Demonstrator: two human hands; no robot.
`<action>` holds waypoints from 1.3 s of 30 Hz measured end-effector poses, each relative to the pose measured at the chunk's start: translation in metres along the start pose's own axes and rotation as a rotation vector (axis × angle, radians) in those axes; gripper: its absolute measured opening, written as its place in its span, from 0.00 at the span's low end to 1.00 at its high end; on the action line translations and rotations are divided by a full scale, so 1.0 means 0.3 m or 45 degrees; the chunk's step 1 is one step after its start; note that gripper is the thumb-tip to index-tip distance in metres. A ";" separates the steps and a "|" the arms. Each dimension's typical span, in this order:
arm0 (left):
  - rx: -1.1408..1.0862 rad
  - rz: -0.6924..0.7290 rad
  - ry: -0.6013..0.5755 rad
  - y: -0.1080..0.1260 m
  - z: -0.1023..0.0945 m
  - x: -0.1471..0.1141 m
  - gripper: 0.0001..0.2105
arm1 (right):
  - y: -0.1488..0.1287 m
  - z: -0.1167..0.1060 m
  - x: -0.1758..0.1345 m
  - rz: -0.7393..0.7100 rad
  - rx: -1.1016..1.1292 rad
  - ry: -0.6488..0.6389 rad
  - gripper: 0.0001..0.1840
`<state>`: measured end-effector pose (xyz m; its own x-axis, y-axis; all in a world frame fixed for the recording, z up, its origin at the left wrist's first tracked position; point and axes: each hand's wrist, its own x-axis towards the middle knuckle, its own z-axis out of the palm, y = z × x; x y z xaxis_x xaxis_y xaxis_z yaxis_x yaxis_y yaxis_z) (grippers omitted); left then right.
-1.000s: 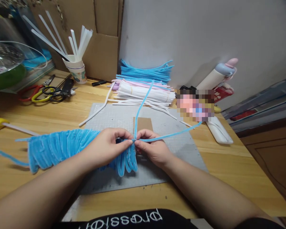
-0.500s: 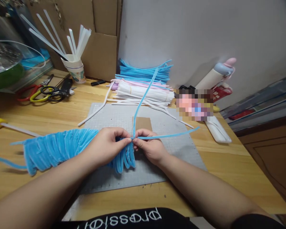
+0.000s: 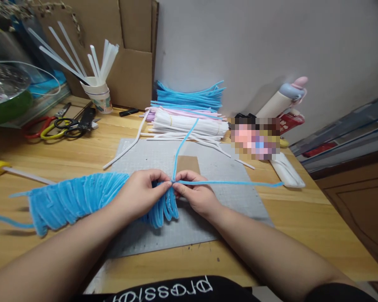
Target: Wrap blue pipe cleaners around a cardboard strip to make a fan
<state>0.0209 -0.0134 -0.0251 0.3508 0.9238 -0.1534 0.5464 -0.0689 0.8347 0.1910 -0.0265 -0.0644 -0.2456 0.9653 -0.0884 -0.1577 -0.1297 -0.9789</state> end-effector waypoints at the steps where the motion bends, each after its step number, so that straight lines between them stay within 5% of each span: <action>1: 0.028 0.020 0.001 -0.002 0.003 0.001 0.10 | 0.001 0.000 0.000 -0.002 -0.025 0.010 0.10; 17: -0.039 0.062 -0.024 0.009 0.010 -0.002 0.10 | 0.026 0.008 -0.006 0.031 -0.011 0.129 0.08; 24: 0.076 0.255 0.158 -0.009 0.018 0.016 0.08 | 0.009 0.019 -0.004 0.007 0.188 -0.015 0.22; 27: 0.101 0.356 0.239 0.007 0.028 0.027 0.08 | 0.011 0.027 -0.005 0.137 0.331 -0.115 0.18; 33: 0.222 0.222 0.475 0.058 -0.128 -0.001 0.19 | 0.006 0.006 -0.004 0.410 0.603 -0.062 0.16; 36: 0.521 0.152 0.333 0.010 -0.210 -0.072 0.24 | -0.006 -0.008 -0.006 0.451 0.641 -0.065 0.14; 39: 0.784 0.204 0.216 -0.089 -0.197 -0.166 0.30 | -0.011 -0.006 -0.003 0.451 0.650 -0.068 0.14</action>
<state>-0.0562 -0.0354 -0.0085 0.3664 0.9274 0.0752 0.8505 -0.3666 0.3771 0.1935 -0.0265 -0.0615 -0.4120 0.8329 -0.3694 -0.4923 -0.5446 -0.6790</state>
